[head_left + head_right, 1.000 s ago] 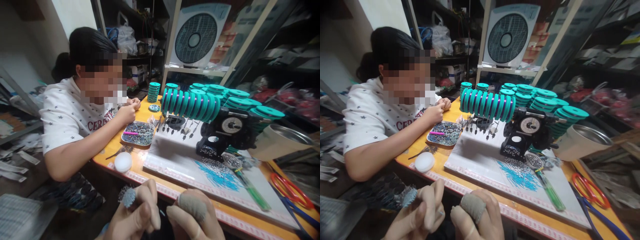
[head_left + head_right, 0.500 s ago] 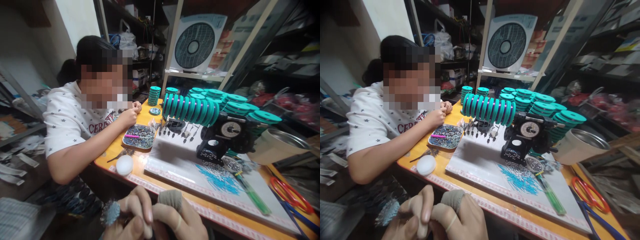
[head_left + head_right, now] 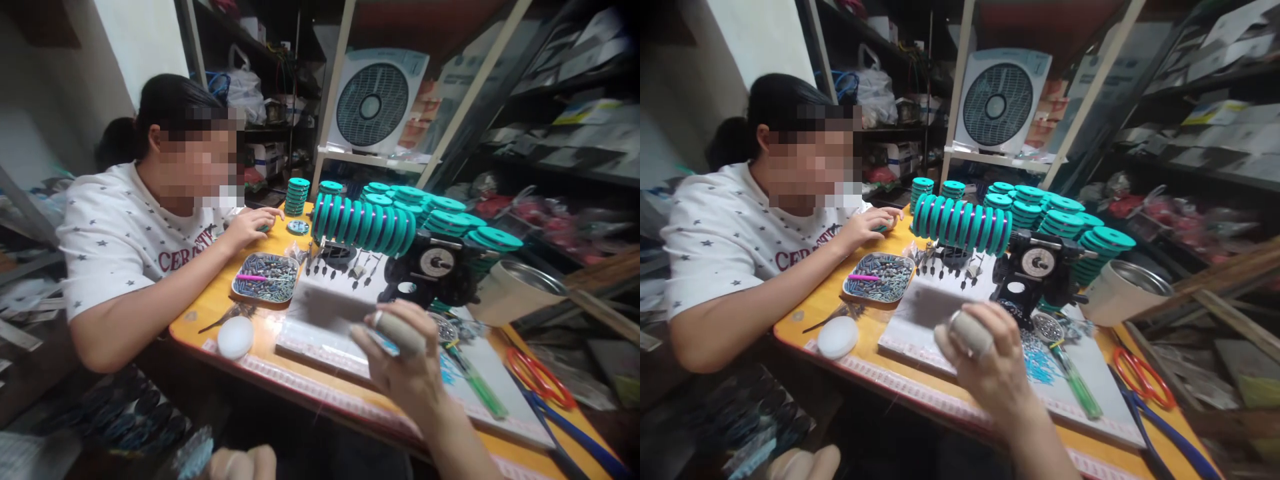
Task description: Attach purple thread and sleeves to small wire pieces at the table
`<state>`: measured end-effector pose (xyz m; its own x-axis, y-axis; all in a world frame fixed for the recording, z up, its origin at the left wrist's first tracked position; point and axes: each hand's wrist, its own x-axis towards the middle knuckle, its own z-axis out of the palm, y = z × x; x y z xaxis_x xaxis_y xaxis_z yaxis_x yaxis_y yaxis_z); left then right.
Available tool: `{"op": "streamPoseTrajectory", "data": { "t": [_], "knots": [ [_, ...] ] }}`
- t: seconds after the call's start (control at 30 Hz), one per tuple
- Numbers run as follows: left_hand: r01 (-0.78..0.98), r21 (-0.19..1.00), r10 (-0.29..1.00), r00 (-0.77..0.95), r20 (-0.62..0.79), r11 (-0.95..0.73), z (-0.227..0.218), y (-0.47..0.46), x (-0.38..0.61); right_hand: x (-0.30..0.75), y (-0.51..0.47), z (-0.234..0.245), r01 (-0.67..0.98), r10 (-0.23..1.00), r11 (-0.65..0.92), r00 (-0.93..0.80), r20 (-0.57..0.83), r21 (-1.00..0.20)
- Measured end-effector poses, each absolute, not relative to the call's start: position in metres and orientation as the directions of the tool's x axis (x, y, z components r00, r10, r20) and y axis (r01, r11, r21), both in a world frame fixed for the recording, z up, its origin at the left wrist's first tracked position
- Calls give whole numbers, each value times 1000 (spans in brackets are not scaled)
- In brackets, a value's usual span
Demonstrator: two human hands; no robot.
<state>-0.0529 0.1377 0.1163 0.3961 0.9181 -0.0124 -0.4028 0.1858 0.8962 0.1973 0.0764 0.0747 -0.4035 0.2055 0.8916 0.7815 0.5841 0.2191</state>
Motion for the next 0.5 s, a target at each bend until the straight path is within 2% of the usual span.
{"op": "streamPoseTrajectory", "data": {
  "t": [0.17, 0.3, 0.33, 0.37, 0.4, 0.43, 0.5],
  "knots": [
    [-341, 932, 921, 390, 24, 120, 162, 244, -55, 235, 119, 97, 851, 185, 452, -382, 905, 267],
    [-286, 950, 920, 391, -5, 127, 166, 249, -60, 202, 96, 94, 881, 189, 445, -270, 944, 163],
    [-287, 949, 924, 381, -9, 128, 161, 236, -60, 187, 83, 90, 863, 237, 491, -265, 935, 120],
    [-297, 947, 930, 366, -8, 125, 153, 217, -61, 170, 69, 85, 778, 322, 627, -291, 901, 27],
    [-308, 944, 936, 351, -6, 121, 143, 193, -63, 153, 55, 80, 682, 408, 730, -398, 822, -32],
    [-315, 941, 942, 336, -13, 125, 130, 165, -65, 138, 43, 74, 594, 418, 803, -504, 756, -47],
    [-327, 937, 950, 312, -18, 124, 102, 105, -72, 113, 25, 63, 522, 478, 831, -497, 724, -191]
  ]
}}
